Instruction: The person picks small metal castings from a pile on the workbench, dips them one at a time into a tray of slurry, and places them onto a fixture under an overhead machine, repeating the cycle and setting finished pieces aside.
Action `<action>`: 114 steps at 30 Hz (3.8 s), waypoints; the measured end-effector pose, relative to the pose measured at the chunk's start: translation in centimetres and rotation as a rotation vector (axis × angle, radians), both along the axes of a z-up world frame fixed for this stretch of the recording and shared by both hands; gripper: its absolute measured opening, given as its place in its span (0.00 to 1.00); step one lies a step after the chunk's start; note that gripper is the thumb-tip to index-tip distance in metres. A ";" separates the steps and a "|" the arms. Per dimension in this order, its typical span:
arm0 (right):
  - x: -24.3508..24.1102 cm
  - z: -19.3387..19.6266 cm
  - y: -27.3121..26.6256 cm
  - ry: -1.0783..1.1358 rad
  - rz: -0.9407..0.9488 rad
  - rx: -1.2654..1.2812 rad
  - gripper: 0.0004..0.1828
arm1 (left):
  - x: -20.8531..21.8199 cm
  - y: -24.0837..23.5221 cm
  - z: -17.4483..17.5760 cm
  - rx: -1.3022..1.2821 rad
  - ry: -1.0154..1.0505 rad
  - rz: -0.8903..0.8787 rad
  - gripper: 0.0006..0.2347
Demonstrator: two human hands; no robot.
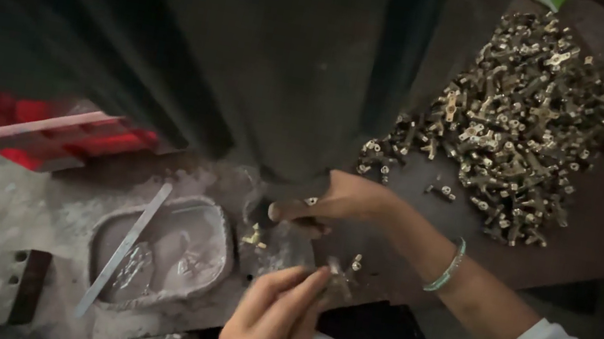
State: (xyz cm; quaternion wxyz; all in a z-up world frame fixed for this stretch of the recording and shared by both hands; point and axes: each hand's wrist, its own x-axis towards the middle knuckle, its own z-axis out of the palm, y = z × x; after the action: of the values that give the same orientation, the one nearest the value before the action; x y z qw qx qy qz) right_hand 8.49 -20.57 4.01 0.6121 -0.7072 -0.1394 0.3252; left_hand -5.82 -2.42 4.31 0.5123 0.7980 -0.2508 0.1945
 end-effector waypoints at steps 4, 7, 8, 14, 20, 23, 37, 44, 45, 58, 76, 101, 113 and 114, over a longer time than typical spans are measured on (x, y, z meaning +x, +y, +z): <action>-0.5 0.5 0.6 0.009 -0.006 -0.028 0.20 | 3.1 0.9 -7.8 0.549 -0.423 0.049 0.17; 0.1 0.4 -0.5 -0.067 -0.075 -0.332 0.27 | 2.9 0.3 -8.7 0.466 -0.127 0.055 0.20; -0.4 -0.3 -0.5 -0.061 -0.048 -0.239 0.28 | 2.3 0.2 -7.8 0.499 -0.026 0.112 0.21; -0.3 0.6 0.5 -0.212 0.032 -0.225 0.32 | 4.8 0.5 -8.7 0.605 0.029 0.223 0.22; -2.7 -4.1 5.2 -0.156 -0.520 0.145 0.23 | 10.4 -11.0 -14.9 0.311 0.084 0.363 0.16; -3.6 -2.1 6.6 -0.203 -0.954 0.146 0.24 | 11.5 -13.4 -15.9 0.293 0.139 0.535 0.16; -3.2 -3.1 5.1 -0.230 -0.777 0.345 0.16 | 5.0 9.8 -5.3 0.239 0.244 0.392 0.07; -2.7 -4.4 5.5 -0.266 -0.821 0.275 0.24 | 6.7 8.9 -7.8 0.348 0.324 0.406 0.07; -2.6 -5.1 5.4 -0.281 -0.791 0.311 0.30 | 6.8 9.1 -8.1 0.287 0.335 0.402 0.06; -3.3 -2.5 5.7 -0.234 -0.836 0.236 0.16 | 0.9 5.1 -10.7 -0.377 0.623 0.249 0.07; -3.4 -3.8 6.5 -0.299 -0.817 0.382 0.21 | 4.5 3.8 -5.4 0.160 0.235 0.372 0.08; -3.0 -2.9 4.4 -0.328 -0.735 0.184 0.25 | 2.1 2.3 1.6 -0.729 0.548 0.175 0.19; -3.0 -22.0 -2.3 -0.700 -0.644 -0.108 0.24 | 7.1 2.6 -2.8 0.210 0.028 0.187 0.15; -5.1 -23.4 -1.4 -0.947 -0.695 -0.428 0.29 | 6.3 3.4 -2.9 0.330 0.218 0.216 0.15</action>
State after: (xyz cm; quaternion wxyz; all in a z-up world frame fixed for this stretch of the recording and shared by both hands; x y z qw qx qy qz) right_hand 3.44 -21.94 -19.41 0.3988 -0.8856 -0.0891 -0.2208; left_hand 0.53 1.02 1.42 0.3749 0.9096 -0.1354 0.1174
